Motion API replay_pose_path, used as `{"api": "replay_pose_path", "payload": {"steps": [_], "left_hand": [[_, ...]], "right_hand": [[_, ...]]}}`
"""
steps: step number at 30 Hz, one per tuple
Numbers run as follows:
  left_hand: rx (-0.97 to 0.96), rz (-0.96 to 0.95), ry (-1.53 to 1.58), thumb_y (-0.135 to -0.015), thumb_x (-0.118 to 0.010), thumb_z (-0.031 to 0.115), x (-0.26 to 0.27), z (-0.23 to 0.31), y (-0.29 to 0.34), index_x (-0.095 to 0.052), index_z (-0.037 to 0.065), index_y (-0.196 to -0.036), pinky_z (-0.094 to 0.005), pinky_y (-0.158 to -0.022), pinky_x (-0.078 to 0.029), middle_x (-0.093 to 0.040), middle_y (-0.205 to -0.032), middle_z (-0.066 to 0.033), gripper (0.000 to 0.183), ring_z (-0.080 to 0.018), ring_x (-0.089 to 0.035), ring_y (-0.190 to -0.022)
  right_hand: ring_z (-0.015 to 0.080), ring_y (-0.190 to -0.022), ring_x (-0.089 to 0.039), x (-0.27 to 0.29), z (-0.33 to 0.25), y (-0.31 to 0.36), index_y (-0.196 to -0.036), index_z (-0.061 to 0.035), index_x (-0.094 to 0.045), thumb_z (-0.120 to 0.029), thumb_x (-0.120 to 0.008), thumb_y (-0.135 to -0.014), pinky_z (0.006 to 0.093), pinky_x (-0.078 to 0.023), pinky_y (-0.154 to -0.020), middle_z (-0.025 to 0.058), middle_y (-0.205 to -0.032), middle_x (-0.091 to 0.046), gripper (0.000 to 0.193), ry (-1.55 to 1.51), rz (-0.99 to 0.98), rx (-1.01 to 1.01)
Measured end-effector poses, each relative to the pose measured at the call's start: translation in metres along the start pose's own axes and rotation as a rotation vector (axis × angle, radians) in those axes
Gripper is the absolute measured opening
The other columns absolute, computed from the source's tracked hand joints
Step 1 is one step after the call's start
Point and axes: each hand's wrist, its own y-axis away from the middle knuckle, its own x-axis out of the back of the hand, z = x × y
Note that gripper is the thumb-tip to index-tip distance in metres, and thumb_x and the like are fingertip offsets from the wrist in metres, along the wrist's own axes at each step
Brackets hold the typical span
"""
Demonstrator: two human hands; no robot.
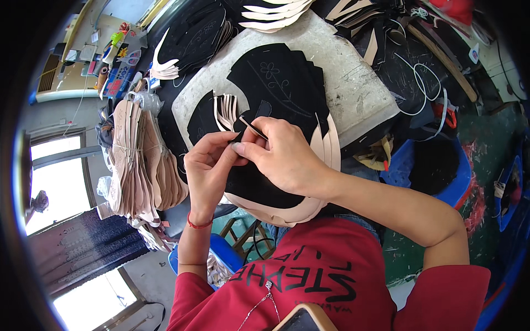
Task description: Sorting and bundling leather shoe upper components in a factory.
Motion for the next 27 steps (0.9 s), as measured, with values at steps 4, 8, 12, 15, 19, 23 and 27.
{"api": "replay_pose_path", "payload": {"steps": [4,8,12,15,19,23,27], "left_hand": [[-0.016,0.080,-0.081,-0.088,-0.056,-0.002,-0.006,-0.002,-0.003,-0.061,-0.006,-0.104,-0.0242,-0.068,-0.056,-0.066,-0.090,-0.0112,0.017,-0.0125,-0.065,-0.079],[0.008,0.054,0.070,-0.089,-0.058,0.000,0.001,-0.003,-0.009,-0.060,-0.006,-0.105,-0.0240,-0.068,-0.057,-0.065,-0.091,-0.0109,0.017,-0.0121,-0.064,-0.079],[0.062,0.029,0.135,-0.089,-0.059,0.001,0.004,-0.005,-0.006,-0.058,-0.008,-0.107,-0.0241,-0.070,-0.057,-0.065,-0.092,-0.0118,0.020,-0.0129,-0.064,-0.080],[0.052,-0.023,0.105,-0.089,-0.058,0.000,0.005,-0.002,-0.004,-0.058,-0.008,-0.107,-0.0242,-0.071,-0.057,-0.065,-0.092,-0.0125,0.020,-0.0139,-0.065,-0.080],[0.037,-0.019,0.070,-0.089,-0.057,-0.001,0.008,0.004,0.000,-0.058,-0.008,-0.106,-0.0241,-0.072,-0.056,-0.066,-0.092,-0.0129,0.019,-0.0144,-0.066,-0.079],[0.027,0.035,0.030,-0.088,-0.057,-0.001,0.000,-0.002,-0.002,-0.059,-0.007,-0.104,-0.0239,-0.070,-0.055,-0.066,-0.090,-0.0109,0.017,-0.0133,-0.065,-0.078],[0.015,0.110,0.037,-0.087,-0.060,0.001,0.007,-0.018,-0.012,-0.063,-0.004,-0.101,-0.0197,-0.065,-0.049,-0.066,-0.086,-0.0063,0.015,-0.0069,-0.061,-0.075]], "right_hand": [[0.0089,-0.057,-0.053,-0.002,0.004,-0.005,-0.079,0.0003,-0.059,-0.017,-0.065,-0.084,0.0263,-0.042,-0.054,0.0055,-0.063,-0.058,0.018,0.028,0.031,-0.023],[0.0137,-0.057,-0.054,0.004,-0.011,-0.002,-0.080,0.0007,-0.059,-0.016,-0.065,-0.083,0.0290,-0.044,-0.056,0.0075,-0.065,-0.059,0.017,0.124,0.064,0.066],[0.0180,-0.057,-0.056,0.007,-0.008,0.001,-0.080,0.0013,-0.059,-0.015,-0.066,-0.081,0.0309,-0.044,-0.057,0.0090,-0.065,-0.059,0.018,0.207,0.090,0.145],[0.0166,-0.056,-0.056,0.008,-0.011,-0.001,-0.079,0.0015,-0.059,-0.016,-0.067,-0.081,0.0303,-0.044,-0.056,0.0082,-0.062,-0.058,0.019,0.181,0.007,0.053],[0.0151,-0.055,-0.055,0.000,-0.006,-0.002,-0.077,0.0015,-0.058,-0.015,-0.067,-0.081,0.0297,-0.043,-0.054,0.0080,-0.060,-0.057,0.019,-0.007,-0.013,0.041],[0.0154,-0.054,-0.055,-0.003,0.001,-0.005,-0.076,0.0012,-0.058,-0.014,-0.065,-0.082,0.0304,-0.043,-0.053,0.0093,-0.061,-0.058,0.017,0.013,-0.010,0.011],[0.0249,-0.061,-0.061,-0.019,-0.029,0.012,-0.080,0.0020,-0.058,-0.014,-0.064,-0.082,0.0360,-0.046,-0.059,0.0132,-0.066,-0.061,0.017,0.175,-0.283,0.113]]}}
